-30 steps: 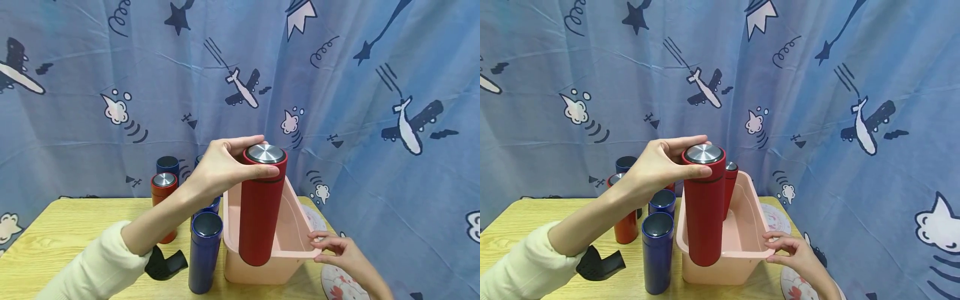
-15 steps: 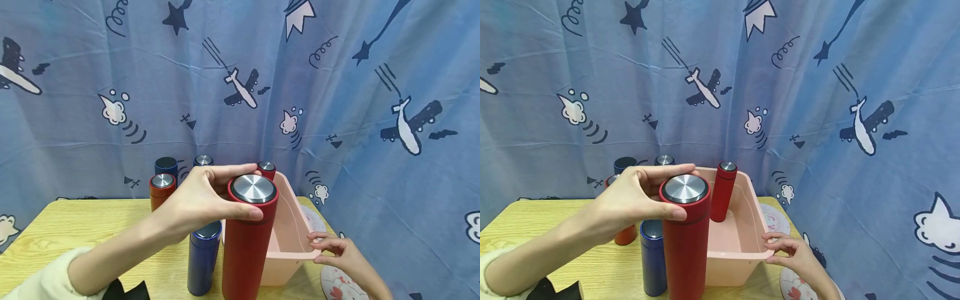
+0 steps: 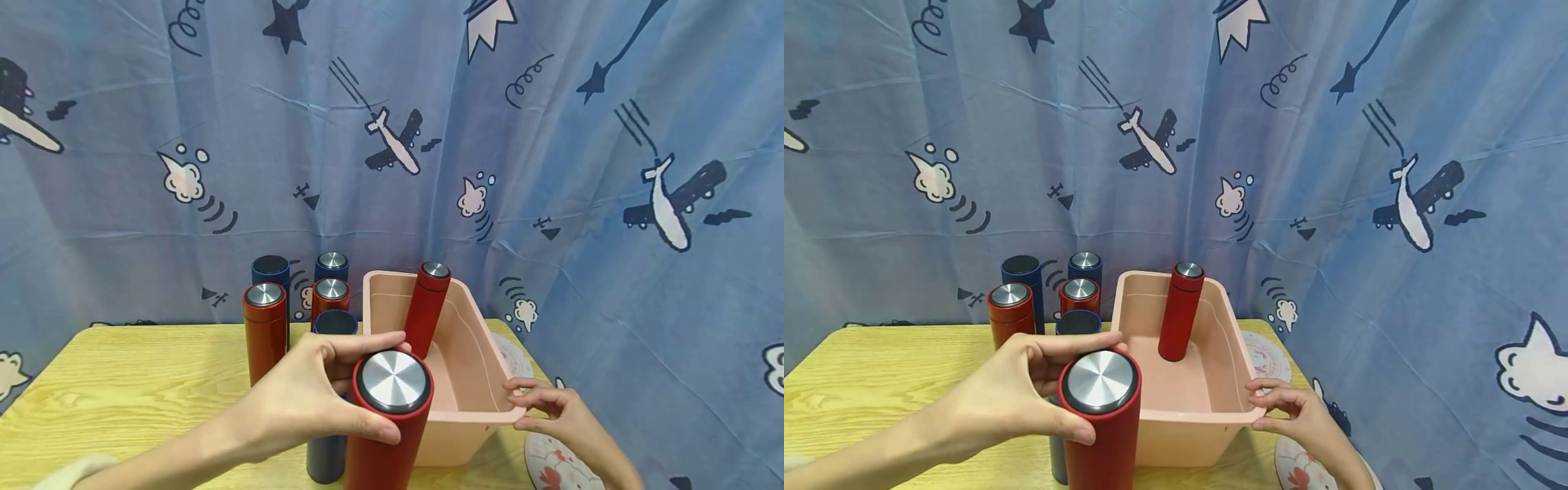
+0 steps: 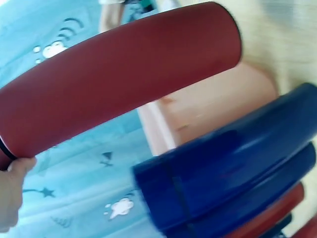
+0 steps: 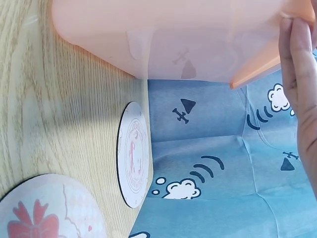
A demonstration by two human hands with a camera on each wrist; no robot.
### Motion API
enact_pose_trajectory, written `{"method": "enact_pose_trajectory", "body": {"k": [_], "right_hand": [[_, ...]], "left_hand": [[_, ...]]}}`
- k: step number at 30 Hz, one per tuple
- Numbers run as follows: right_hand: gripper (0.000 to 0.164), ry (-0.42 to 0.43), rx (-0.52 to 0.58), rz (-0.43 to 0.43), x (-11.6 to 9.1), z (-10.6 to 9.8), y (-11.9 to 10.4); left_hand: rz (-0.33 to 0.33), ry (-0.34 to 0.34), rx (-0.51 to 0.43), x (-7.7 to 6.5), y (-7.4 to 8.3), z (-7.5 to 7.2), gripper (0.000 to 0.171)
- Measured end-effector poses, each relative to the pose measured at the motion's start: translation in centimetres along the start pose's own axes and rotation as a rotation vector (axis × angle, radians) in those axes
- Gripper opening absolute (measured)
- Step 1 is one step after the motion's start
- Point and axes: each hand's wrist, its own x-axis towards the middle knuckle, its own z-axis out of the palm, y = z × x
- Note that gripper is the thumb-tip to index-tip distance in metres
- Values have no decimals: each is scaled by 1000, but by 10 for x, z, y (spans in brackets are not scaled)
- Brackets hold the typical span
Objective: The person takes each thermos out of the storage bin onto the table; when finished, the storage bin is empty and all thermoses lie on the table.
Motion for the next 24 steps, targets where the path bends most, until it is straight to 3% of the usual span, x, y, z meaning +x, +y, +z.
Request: {"method": "enact_pose_trajectory", "body": {"k": [7,11,15,24], "right_hand": [[24,4,-16,28,0,-1,-1],[23,7,-23,32,-1,0,0],[23,5,-17,30,-1,0,1],[23,4,-15,52,-1,-2,1]], "left_hand": [[48,-108,-6,-13,-30,-4,69],[-7,-148,-87,-21,-45,-8,66],[-80,-149,-140,-29,-59,-15,65],[-120,-126,-123,-48,-88,-35,63]]}}
